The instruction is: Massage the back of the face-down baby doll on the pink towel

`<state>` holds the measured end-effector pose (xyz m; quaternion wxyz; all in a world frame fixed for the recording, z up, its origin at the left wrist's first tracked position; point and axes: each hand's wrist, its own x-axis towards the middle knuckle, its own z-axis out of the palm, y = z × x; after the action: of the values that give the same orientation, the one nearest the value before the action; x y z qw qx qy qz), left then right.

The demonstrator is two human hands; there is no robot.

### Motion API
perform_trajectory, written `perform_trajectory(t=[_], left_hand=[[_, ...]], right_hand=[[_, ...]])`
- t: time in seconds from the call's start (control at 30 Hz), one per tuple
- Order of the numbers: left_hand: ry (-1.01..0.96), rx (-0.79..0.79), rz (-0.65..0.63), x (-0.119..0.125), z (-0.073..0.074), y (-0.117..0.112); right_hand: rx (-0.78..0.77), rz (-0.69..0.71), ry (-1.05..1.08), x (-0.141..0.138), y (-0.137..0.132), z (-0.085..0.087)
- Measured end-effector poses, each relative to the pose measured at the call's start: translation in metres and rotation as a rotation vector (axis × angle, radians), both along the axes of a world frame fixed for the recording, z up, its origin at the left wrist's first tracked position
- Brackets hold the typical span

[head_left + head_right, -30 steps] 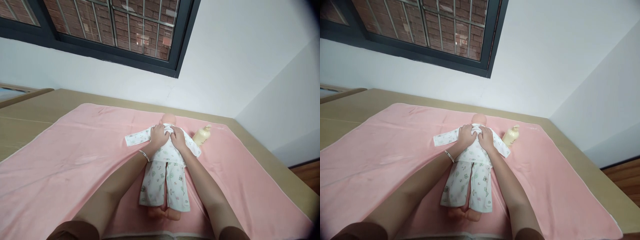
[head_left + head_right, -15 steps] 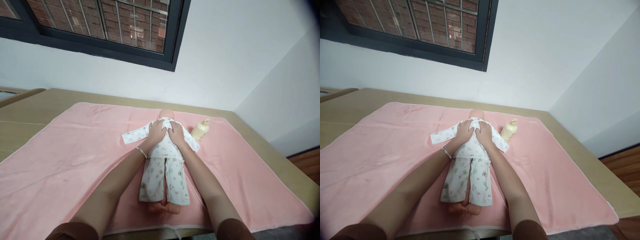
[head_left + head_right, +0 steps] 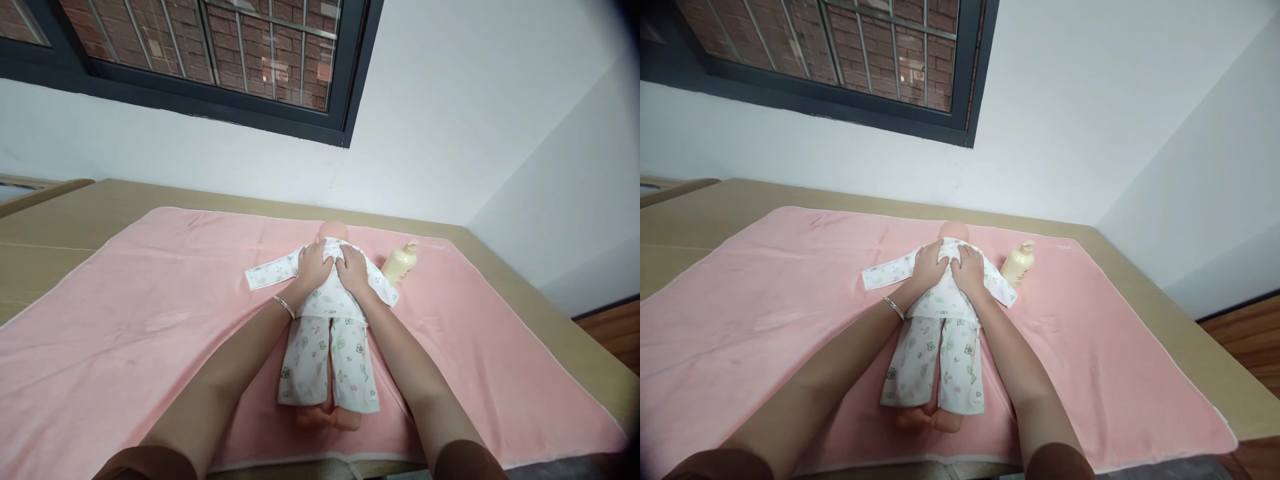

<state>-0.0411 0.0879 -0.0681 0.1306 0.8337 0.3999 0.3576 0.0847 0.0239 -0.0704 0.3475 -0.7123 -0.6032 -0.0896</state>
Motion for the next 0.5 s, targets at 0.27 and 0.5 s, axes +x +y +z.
perform_trajectory(t=[0.27,0.5], left_hand=[[-0.025,0.033,0.038,-0.0006,0.0022,-0.0048],[-0.026,-0.015,-0.011,-0.0002,-0.0012,0.0003]], right_hand=[[0.036,-0.04,-0.003,-0.0045,-0.0063,0.0038],[-0.016,-0.008,-0.026,0.0009,-0.0011,0.0006]])
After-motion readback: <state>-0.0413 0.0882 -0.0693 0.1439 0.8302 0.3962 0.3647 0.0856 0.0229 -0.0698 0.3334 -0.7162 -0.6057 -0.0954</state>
